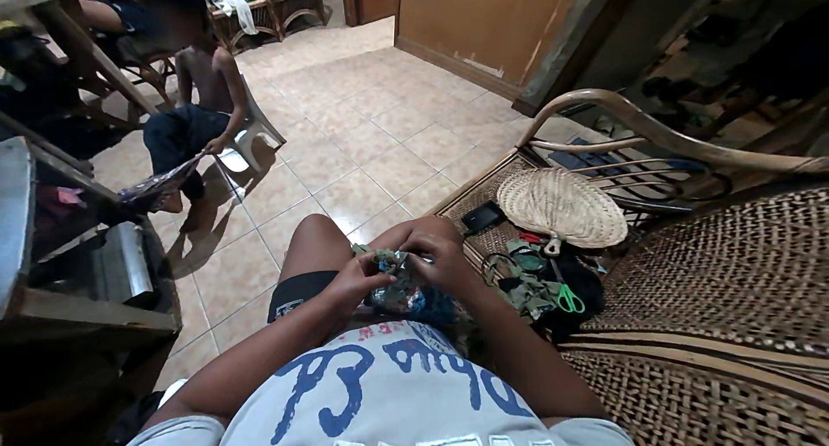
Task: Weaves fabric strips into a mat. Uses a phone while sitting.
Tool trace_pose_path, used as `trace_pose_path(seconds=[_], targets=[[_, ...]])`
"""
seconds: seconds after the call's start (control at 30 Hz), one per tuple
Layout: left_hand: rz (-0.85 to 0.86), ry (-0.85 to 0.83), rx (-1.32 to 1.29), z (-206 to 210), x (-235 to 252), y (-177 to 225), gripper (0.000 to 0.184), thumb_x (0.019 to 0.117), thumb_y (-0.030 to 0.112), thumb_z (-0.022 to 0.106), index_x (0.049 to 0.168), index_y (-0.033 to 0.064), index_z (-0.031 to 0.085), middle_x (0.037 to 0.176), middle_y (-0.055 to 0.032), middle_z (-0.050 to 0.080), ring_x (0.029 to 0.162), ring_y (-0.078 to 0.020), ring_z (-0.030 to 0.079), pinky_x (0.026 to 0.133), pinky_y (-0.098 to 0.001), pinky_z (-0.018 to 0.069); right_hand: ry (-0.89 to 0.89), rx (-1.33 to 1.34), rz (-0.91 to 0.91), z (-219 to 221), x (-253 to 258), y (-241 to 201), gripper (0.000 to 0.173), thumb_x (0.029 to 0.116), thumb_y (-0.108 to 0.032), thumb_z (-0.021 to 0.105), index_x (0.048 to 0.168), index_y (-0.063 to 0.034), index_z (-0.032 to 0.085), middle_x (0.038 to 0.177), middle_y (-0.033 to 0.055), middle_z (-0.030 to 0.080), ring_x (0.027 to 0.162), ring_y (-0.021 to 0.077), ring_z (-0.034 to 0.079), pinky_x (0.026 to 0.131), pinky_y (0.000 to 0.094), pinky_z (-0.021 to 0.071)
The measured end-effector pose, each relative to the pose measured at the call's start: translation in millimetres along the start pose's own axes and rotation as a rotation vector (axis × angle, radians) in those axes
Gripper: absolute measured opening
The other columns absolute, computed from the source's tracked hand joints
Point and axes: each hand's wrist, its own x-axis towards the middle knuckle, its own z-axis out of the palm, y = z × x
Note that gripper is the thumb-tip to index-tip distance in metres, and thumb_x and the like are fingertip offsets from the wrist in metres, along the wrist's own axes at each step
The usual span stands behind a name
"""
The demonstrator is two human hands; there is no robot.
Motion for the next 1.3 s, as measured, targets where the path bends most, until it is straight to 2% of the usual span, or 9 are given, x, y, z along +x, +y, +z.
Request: trace_pose_path(seconds=[0.1,0.3,0.53,0.7,0.87,0.97,1.07,1.2,1.3], targets=[[0.029,0.024,-0.008,-0.6,0.0,-3.0,0.027,0.0933,0.000,0.065,0.119,-0.0012,0.059,0.106,-0.0056,0.069,0.097,-0.0121,0.069,0.089,-0.0313,0.0581,-0.113,0.165,0.048,-0.4,-1.5,2.2,0.019,0.0963,-0.005,0.060,0.108,0.0030,0.072,0.105,0.0124,0.073,0.100,0.0144,0.069,0.094,0.0337,0.0560],[0.023,0.050,-0.056,3.2,0.2,-6.2,0.023,0.0953,0.000,0.063,0.118,-0.0023,0.059,0.105,-0.0070,0.069,0.097,-0.0131,0.069,0.090,-0.0323,0.0576,-0.259,0.279,0.080,-14.1,-1.2,3.3,0.019,0.0895,-0.005,0.064,0.105,0.0042,0.069,0.103,0.0077,0.071,0.096,0.0047,0.065,0.090,0.0249,0.0539],[-0.041,0.074,-0.051,7.4,-1.1,-4.1,0.022,0.1002,0.004,0.058,0.121,-0.0016,0.057,0.104,-0.0063,0.068,0.093,-0.0123,0.068,0.087,-0.0322,0.0582,-0.306,0.166,0.039,-13.8,2.9,-13.1,0.022,0.0847,-0.005,0.069,0.105,0.0048,0.070,0.100,0.0123,0.071,0.091,0.0107,0.066,0.084,0.0294,0.0553],[-0.016,0.080,-0.003,9.1,-0.9,-4.3,0.021,0.0992,0.001,0.057,0.120,-0.0023,0.057,0.104,-0.0066,0.067,0.094,-0.0114,0.068,0.087,-0.0307,0.0577,-0.175,0.170,-0.003,-3.0,0.3,-16.7,0.017,0.0807,-0.004,0.069,0.095,0.0035,0.071,0.090,0.0097,0.070,0.082,0.0081,0.065,0.076,0.0261,0.0552],[0.076,0.076,0.112,11.5,-3.8,-3.9,0.030,0.0906,-0.002,0.063,0.120,-0.0039,0.057,0.105,-0.0057,0.068,0.094,-0.0078,0.067,0.087,-0.0266,0.0570,0.011,0.185,-0.016,12.0,-5.3,-10.0,0.012,0.0798,-0.006,0.069,0.090,0.0002,0.072,0.085,0.0042,0.070,0.075,0.0026,0.063,0.070,0.0205,0.0536],[0.098,0.092,0.156,11.8,-4.4,-3.1,0.038,0.0851,-0.003,0.073,0.120,-0.0045,0.058,0.105,-0.0066,0.069,0.094,-0.0079,0.068,0.087,-0.0261,0.0581,0.023,0.122,-0.070,11.1,-7.2,-8.5,0.013,0.0798,-0.007,0.070,0.091,-0.0015,0.074,0.088,0.0051,0.072,0.081,0.0081,0.065,0.078,0.0283,0.0547],[0.169,0.100,0.246,12.5,-4.5,-5.9,0.036,0.0860,0.000,0.074,0.119,-0.0060,0.059,0.106,-0.0074,0.069,0.095,-0.0070,0.068,0.088,-0.0254,0.0576,0.001,0.060,-0.114,6.9,-9.1,-10.0,0.014,0.0821,-0.008,0.070,0.094,-0.0032,0.076,0.090,0.0063,0.074,0.086,0.0149,0.068,0.083,0.0387,0.0536],[0.242,0.095,0.255,16.9,-3.9,-9.2,0.035,0.0856,0.001,0.073,0.117,-0.0060,0.059,0.103,-0.0070,0.069,0.093,-0.0069,0.068,0.087,-0.0255,0.0582,0.005,0.059,-0.064,3.8,-6.2,-6.5,0.014,0.0900,-0.006,0.068,0.100,-0.0005,0.076,0.094,0.0087,0.073,0.084,0.0120,0.069,0.080,0.0297,0.0582],[0.229,0.104,0.212,19.1,-3.3,-8.7,0.039,0.0859,0.000,0.072,0.121,-0.0073,0.056,0.104,-0.0072,0.068,0.093,-0.0069,0.068,0.087,-0.0252,0.0579,0.114,-0.071,-0.146,12.4,-2.3,-6.4,0.013,0.0877,-0.004,0.068,0.097,-0.0007,0.076,0.094,0.0108,0.074,0.081,0.0182,0.070,0.076,0.0352,0.0587]])
